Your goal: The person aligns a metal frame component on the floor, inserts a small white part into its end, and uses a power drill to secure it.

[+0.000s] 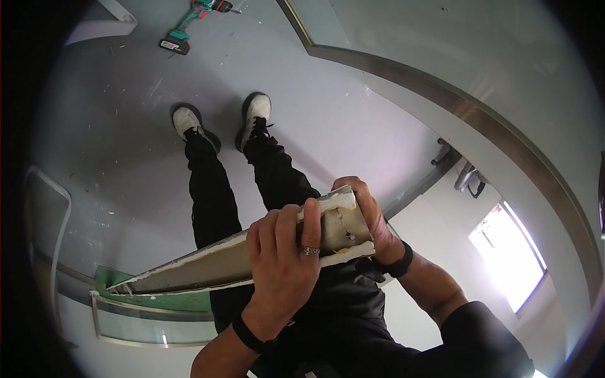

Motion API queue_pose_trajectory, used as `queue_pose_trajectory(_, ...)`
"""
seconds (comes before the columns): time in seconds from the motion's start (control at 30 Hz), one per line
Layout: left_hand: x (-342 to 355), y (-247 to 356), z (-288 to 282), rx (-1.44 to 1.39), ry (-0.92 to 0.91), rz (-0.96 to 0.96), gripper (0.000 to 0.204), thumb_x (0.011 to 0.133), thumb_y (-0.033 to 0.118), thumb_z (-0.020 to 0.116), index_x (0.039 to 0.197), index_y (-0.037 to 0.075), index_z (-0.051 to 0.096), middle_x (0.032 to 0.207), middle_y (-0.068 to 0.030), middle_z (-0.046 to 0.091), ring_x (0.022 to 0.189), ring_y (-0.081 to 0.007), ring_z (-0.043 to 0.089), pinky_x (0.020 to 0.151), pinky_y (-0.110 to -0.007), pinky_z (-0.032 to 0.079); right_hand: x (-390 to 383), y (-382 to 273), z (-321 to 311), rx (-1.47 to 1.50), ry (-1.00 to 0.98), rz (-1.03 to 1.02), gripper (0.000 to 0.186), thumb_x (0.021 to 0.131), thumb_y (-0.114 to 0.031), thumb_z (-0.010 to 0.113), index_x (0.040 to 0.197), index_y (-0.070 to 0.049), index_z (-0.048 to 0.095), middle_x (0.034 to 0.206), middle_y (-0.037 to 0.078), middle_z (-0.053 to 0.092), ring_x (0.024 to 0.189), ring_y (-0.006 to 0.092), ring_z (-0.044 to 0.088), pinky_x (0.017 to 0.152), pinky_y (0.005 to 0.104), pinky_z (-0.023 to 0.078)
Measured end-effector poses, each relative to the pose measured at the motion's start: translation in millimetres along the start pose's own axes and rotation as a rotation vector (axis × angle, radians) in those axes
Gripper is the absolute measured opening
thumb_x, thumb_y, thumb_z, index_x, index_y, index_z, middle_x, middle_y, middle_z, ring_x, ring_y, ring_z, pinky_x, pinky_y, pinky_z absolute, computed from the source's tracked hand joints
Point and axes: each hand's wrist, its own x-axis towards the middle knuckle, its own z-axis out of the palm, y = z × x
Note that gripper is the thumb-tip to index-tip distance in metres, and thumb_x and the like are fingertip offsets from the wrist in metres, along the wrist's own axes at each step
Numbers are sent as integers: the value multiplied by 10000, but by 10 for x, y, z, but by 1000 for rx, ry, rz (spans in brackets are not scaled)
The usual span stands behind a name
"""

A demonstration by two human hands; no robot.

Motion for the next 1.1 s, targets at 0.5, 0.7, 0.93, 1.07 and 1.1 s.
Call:
queue_pose_trajectory(0.5,33,27,-13,14,-9,-39,660,791,21,656,1429,18,492,1188,-145,529,1023,-308,558,888,-463,465,-1,-30,58,93,-11,3,932,609,-305,895,1355,4,431,1245,196,523,1091,361,570,949,392,468)
queue_pose_trajectory(0.7,27,21,3,15,-9,-24,677,796,41,664,1444,22,469,1196,-143,518,1022,-303,551,884,-462,462,-52,50,77,165,-1,6,925,605,-312,894,1345,12,444,1249,195,525,1101,366,558,942,405,466)
queue_pose_trajectory(0.93,43,3,-25,8,-36,-30,669,793,29,652,1438,23,473,1198,-144,517,1027,-303,554,887,-466,461,-2,10,69,58,0,-27,963,592,-381,901,1336,31,450,1254,200,529,1107,367,557,951,410,464)
queue_pose_trajectory(1.07,45,7,-41,16,-44,-30,673,788,23,651,1437,20,476,1194,-147,522,1025,-306,557,888,-467,461,-24,57,62,63,20,-26,980,587,-393,905,1341,30,444,1248,201,529,1104,367,561,947,409,468)
queue_pose_trajectory(1.1,47,0,-37,18,-46,-29,673,788,23,651,1437,20,476,1194,-147,522,1025,-306,557,888,-467,461,-19,65,73,56,20,-34,983,586,-389,904,1345,29,440,1249,201,528,1106,366,563,945,408,469)
